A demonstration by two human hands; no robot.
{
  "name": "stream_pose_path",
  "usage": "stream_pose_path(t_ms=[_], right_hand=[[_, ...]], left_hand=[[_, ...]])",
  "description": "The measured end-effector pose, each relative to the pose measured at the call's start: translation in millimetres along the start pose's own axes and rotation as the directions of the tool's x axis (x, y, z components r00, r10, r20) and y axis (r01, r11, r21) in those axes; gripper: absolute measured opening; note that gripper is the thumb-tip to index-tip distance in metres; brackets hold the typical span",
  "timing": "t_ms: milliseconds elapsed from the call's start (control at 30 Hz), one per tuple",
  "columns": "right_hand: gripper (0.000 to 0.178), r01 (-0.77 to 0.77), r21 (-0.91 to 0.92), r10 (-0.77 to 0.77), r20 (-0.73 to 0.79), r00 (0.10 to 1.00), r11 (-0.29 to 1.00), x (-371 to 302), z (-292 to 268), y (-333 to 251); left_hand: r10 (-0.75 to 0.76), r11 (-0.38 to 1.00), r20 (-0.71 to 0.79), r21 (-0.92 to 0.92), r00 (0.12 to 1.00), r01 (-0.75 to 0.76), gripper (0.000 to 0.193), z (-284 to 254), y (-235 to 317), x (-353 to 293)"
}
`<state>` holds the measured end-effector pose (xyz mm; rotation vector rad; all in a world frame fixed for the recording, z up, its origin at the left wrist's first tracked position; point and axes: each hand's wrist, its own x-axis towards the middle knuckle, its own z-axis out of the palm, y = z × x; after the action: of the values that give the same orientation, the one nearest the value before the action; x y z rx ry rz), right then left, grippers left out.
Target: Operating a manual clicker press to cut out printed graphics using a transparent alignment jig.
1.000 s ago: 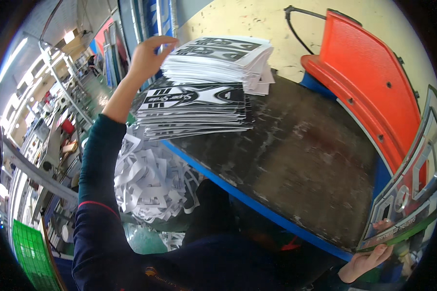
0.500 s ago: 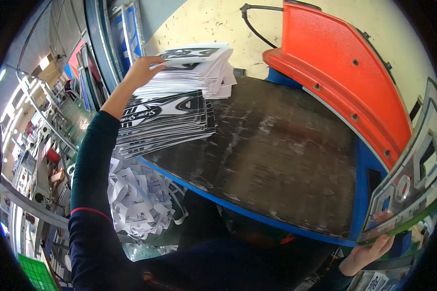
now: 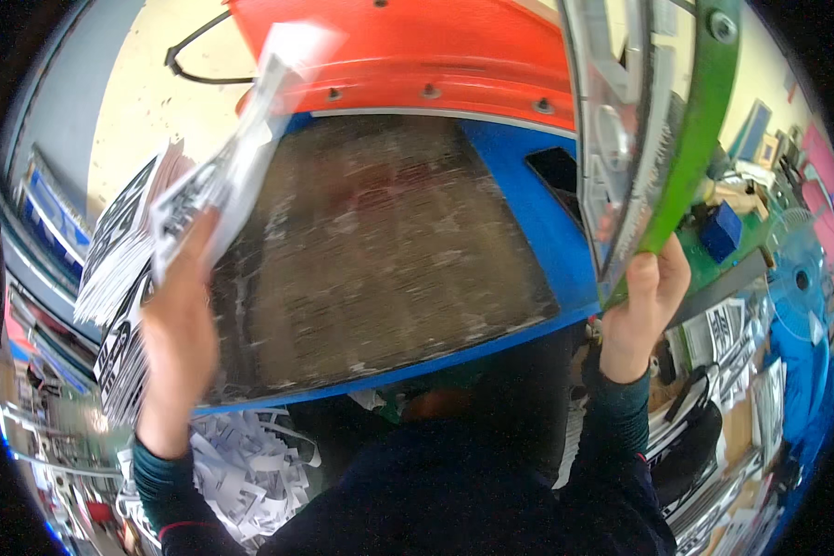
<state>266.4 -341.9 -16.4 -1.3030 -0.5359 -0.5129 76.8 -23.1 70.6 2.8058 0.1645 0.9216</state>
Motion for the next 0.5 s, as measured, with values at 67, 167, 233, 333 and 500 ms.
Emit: stream_pose_path(t_ms=[67, 167, 233, 333, 500], right_hand=[[0.061, 0.014, -0.006, -0.014, 0.017, 1.000, 1.000, 1, 2, -5], [0.063, 0.025, -0.009, -0.024, 0.044, 0.999, 1.000, 2, 1, -13], [0.066, 0.011, -0.050, -0.008, 0.073, 0.997, 0.999, 3, -2, -15], [0.065, 0.011, -0.121, 0.002, 0.110, 0.994, 0.993, 6, -9, -15], [0.063, 0.074, -0.232, -0.025, 0.209, 0.978, 0.970, 13, 1, -10]], left_hand=[[0.153, 0.986, 0.145, -0.084, 0.978, -0.142, 0.049, 29, 19, -15], [0.185, 0.976, 0.448, -0.184, 0.875, -0.113, 0.056, 62, 39, -40], [0.185, 0.982, 0.419, -0.122, 0.889, -0.147, 0.056, 71, 51, -49], [0.176, 0.978, 0.450, -0.183, 0.876, -0.103, 0.055, 68, 56, -44], [0.242, 0.962, 0.392, -0.216, 0.888, -0.167, 0.050, 73, 49, -43]])
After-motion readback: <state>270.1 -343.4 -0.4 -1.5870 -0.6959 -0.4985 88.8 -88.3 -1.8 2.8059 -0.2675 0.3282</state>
